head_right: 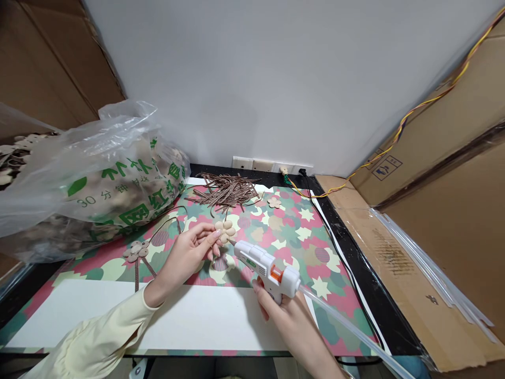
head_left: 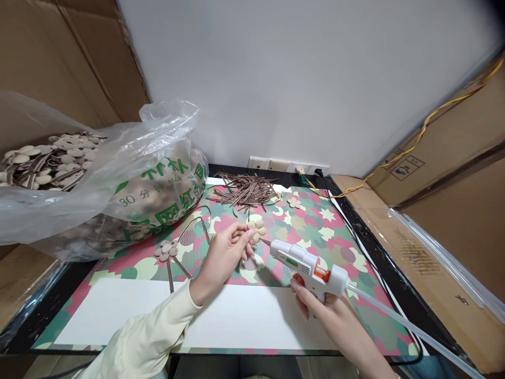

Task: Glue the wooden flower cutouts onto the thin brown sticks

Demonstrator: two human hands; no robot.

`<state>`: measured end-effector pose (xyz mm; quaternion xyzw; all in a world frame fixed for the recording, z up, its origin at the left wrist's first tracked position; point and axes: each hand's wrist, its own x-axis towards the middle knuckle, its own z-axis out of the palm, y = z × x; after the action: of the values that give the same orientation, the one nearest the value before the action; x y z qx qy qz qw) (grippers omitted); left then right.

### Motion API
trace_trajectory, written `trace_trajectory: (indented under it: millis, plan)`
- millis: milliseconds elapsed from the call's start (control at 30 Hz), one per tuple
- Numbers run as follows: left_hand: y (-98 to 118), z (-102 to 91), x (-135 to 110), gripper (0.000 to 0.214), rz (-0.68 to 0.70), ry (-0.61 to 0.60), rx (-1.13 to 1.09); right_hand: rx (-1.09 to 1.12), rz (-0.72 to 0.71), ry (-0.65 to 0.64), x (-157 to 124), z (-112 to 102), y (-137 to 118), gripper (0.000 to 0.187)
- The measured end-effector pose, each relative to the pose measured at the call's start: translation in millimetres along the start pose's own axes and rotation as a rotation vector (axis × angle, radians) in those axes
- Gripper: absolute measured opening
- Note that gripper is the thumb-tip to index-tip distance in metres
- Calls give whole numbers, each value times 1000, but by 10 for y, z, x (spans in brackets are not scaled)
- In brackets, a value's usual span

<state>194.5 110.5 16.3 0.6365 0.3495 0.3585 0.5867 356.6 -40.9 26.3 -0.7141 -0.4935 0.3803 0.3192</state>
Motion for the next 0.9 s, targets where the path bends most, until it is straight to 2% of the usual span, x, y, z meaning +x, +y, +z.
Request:
trace_trajectory:
  millis: [233, 433, 600, 900]
  plan:
    - [12, -38, 34, 21, -33, 6, -62, 0, -3, 4, -27, -27, 3, 42]
    - [34, -65, 46, 25, -86, -1, 30, -23, 11, 36, -57, -141, -50, 44]
    - [36, -47, 29, 23, -55, -46, 94, -46, -18, 24, -29, -94, -66, 41]
    - [31, -39, 18, 20, -31, -64, 120, -78, 29, -18, 9, -59, -104, 42]
